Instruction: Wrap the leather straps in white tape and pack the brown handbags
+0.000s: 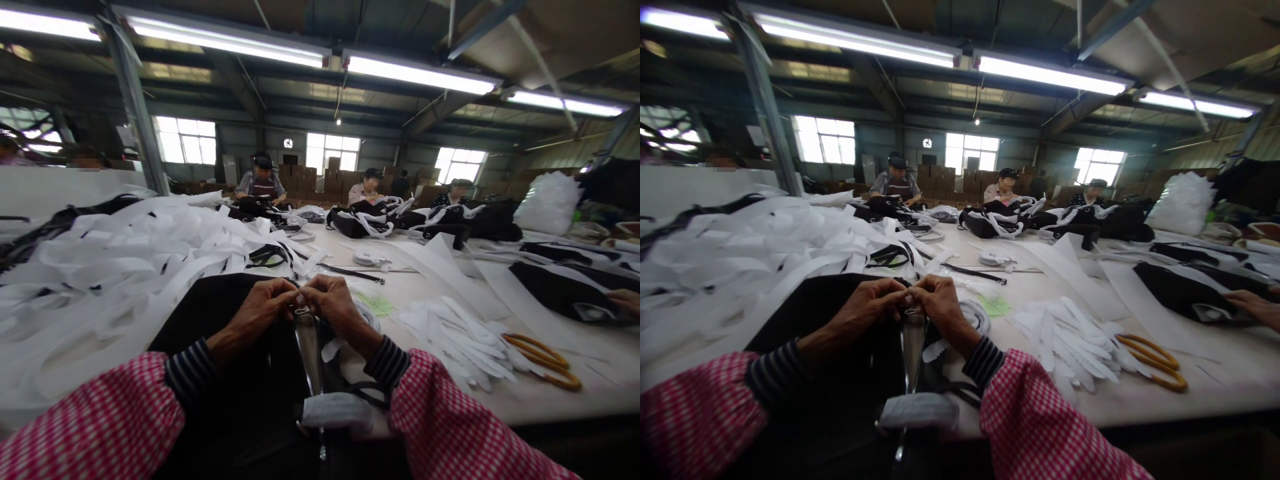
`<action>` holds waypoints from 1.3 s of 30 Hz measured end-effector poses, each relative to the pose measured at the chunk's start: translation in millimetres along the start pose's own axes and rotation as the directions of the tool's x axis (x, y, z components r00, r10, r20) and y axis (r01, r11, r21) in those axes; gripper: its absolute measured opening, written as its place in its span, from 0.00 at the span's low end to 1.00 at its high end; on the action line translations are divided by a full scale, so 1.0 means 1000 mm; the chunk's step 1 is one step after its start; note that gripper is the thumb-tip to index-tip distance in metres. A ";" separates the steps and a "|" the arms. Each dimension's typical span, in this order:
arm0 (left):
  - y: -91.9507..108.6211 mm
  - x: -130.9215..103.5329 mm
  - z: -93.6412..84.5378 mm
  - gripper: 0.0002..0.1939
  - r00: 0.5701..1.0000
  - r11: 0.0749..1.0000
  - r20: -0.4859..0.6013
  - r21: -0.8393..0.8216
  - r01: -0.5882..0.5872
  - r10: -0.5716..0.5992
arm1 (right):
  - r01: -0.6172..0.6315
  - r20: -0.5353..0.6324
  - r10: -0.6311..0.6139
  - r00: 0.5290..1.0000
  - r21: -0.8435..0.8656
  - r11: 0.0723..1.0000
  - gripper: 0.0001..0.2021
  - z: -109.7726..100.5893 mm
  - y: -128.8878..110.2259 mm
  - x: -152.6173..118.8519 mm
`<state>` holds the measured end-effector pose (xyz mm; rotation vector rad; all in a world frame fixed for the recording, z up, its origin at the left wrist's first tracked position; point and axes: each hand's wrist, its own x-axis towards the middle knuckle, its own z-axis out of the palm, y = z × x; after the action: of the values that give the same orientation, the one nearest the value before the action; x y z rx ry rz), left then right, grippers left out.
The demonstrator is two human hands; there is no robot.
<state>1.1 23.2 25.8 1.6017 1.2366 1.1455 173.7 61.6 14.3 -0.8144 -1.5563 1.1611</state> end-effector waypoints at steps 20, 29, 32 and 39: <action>0.036 -0.049 -0.009 0.21 0.751 0.291 0.657 0.707 -0.644 0.066 | 0.086 0.288 0.209 0.934 -0.753 0.652 0.47 -0.114 -0.003 -0.060; 0.038 -0.056 -0.028 0.21 0.846 0.091 0.505 0.847 -0.524 0.169 | 0.045 0.238 0.205 0.949 -0.748 0.662 0.47 -0.115 0.000 -0.059; 0.052 -0.052 -0.029 0.13 0.861 0.188 0.451 0.848 -0.495 0.234 | 0.069 0.263 0.151 0.953 -0.672 0.738 0.45 -0.120 -0.010 -0.049; 0.045 -0.046 -0.012 0.17 0.898 0.310 0.425 0.844 -0.437 0.110 | 0.107 0.204 0.098 0.974 -0.797 0.594 0.47 -0.116 -0.040 -0.040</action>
<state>-4.0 -30.2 63.0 2.8354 1.5407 0.2004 297.7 45.2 45.9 -1.2876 -2.3332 0.4766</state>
